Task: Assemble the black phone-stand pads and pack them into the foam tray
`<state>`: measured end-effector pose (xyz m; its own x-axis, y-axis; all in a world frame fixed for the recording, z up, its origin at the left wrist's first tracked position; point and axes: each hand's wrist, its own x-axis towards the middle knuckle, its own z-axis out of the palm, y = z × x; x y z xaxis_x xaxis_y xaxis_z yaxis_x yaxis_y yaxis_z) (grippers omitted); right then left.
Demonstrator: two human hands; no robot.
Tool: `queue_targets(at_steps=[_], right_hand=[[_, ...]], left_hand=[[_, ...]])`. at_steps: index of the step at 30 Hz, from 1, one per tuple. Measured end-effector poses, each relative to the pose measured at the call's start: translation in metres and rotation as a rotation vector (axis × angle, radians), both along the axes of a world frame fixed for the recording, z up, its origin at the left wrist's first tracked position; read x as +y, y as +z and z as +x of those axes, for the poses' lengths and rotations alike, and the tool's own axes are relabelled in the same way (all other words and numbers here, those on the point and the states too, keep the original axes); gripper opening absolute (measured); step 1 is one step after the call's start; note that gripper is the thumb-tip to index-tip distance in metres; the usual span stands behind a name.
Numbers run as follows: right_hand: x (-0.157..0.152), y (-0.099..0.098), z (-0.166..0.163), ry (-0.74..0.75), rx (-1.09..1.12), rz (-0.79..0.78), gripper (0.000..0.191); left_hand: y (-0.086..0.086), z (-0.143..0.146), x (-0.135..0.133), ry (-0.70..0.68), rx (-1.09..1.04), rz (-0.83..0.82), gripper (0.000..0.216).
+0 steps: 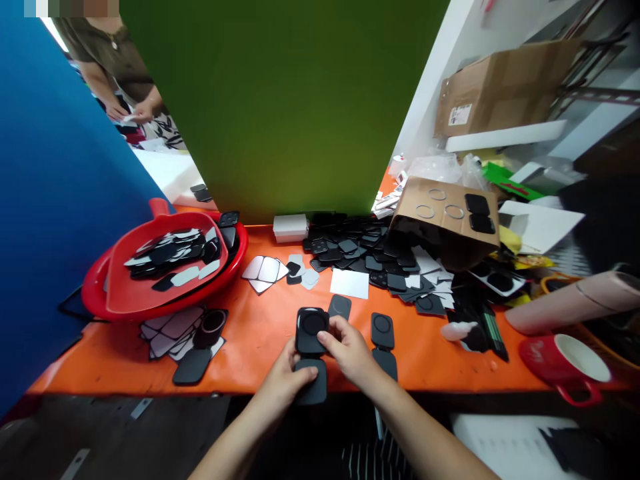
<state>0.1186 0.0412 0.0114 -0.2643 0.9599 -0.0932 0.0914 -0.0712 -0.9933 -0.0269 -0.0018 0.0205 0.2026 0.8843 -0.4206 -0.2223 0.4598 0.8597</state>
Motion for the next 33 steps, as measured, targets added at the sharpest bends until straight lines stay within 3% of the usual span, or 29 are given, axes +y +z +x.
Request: queue_targets(at_steps=[33], right_hand=[[-0.004,0.013,0.009,-0.027,-0.155,0.081,0.011]], left_hand=[[0.006,0.009,0.0,-0.037,-0.07,-0.009,0.058]])
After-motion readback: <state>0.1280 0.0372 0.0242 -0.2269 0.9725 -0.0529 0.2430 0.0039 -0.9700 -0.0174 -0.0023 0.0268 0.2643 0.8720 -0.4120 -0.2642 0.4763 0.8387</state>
